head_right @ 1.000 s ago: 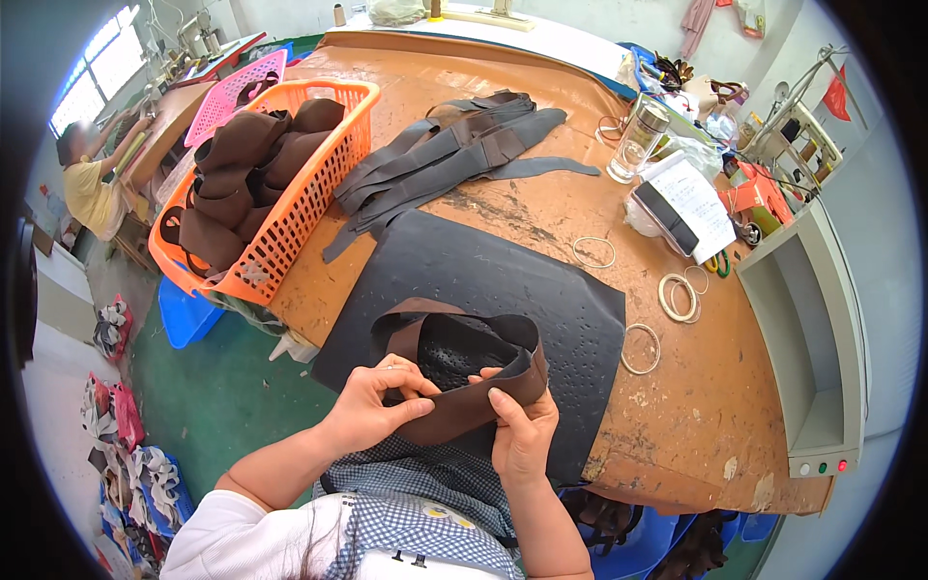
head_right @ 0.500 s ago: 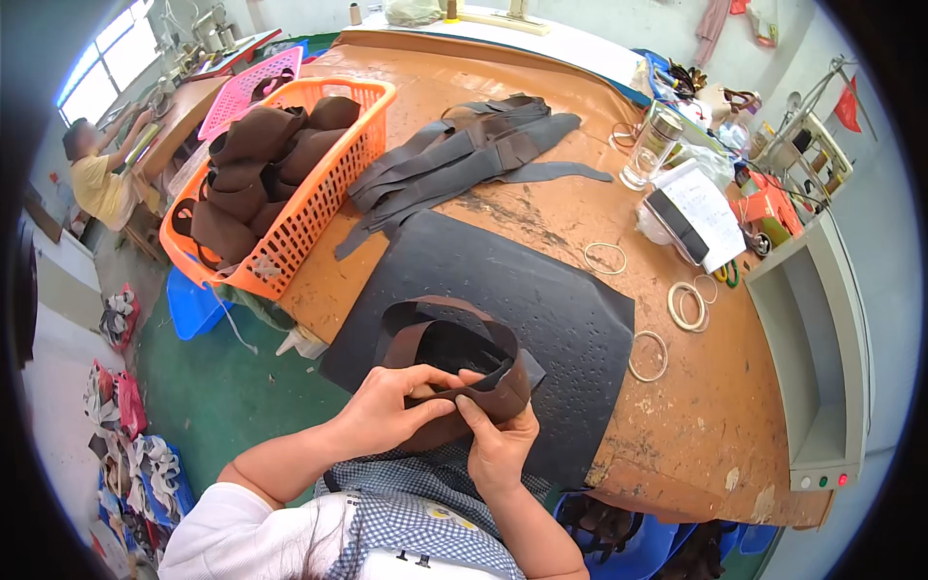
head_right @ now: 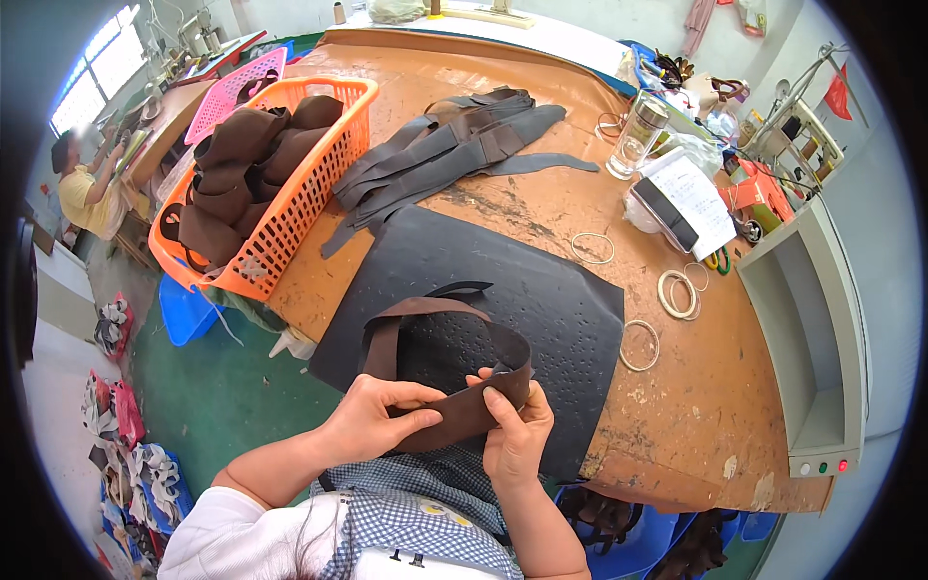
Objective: Manually assembling and inspecting leather shoe upper components at a factory workbench.
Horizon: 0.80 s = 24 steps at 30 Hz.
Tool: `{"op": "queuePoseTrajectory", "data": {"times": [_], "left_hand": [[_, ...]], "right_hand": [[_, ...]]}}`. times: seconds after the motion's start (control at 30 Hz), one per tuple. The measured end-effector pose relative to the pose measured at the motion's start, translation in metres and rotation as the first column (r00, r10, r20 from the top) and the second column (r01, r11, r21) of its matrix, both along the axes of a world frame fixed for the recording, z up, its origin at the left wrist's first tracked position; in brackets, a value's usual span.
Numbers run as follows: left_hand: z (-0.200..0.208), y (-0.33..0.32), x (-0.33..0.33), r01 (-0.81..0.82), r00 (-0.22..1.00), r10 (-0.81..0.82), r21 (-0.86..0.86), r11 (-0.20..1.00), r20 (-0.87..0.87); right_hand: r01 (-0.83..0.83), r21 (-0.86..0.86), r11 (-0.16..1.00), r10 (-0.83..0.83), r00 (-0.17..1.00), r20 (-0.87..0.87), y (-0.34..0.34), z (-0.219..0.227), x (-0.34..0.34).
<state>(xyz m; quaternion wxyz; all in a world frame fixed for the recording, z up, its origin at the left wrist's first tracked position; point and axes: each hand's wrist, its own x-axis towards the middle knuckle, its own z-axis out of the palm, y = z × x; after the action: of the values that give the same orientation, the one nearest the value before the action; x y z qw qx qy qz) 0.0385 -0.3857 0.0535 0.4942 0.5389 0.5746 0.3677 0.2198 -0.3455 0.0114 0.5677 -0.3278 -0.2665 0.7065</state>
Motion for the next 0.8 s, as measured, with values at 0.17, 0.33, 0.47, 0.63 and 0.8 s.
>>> {"op": "queuePoseTrajectory", "data": {"times": [0.17,0.33,0.47,0.63,0.8], "left_hand": [[0.007,0.0,-0.001,-0.006,1.0,0.005,0.026,1.0,0.014],[0.009,0.011,0.003,0.011,0.993,-0.004,0.064,0.998,-0.119],[0.007,0.003,0.002,-0.037,0.995,0.044,0.069,0.997,-0.095],[0.0,0.0,0.009,-0.071,0.995,0.079,0.132,0.989,-0.057],[0.002,0.0,0.01,-0.066,0.997,0.07,0.087,0.994,-0.045]], "right_hand": [[-0.025,0.029,0.999,0.024,0.999,0.039,-0.004,-0.001,-0.008],[-0.087,0.079,0.993,0.083,0.995,0.064,-0.008,0.002,-0.016],[-0.177,-0.06,0.982,0.17,0.98,-0.101,0.0,0.005,-0.013],[-0.061,-0.002,0.998,0.06,0.996,-0.061,-0.005,-0.008,-0.009],[-0.027,0.012,1.0,0.027,0.999,-0.04,-0.007,-0.006,-0.01]]}}
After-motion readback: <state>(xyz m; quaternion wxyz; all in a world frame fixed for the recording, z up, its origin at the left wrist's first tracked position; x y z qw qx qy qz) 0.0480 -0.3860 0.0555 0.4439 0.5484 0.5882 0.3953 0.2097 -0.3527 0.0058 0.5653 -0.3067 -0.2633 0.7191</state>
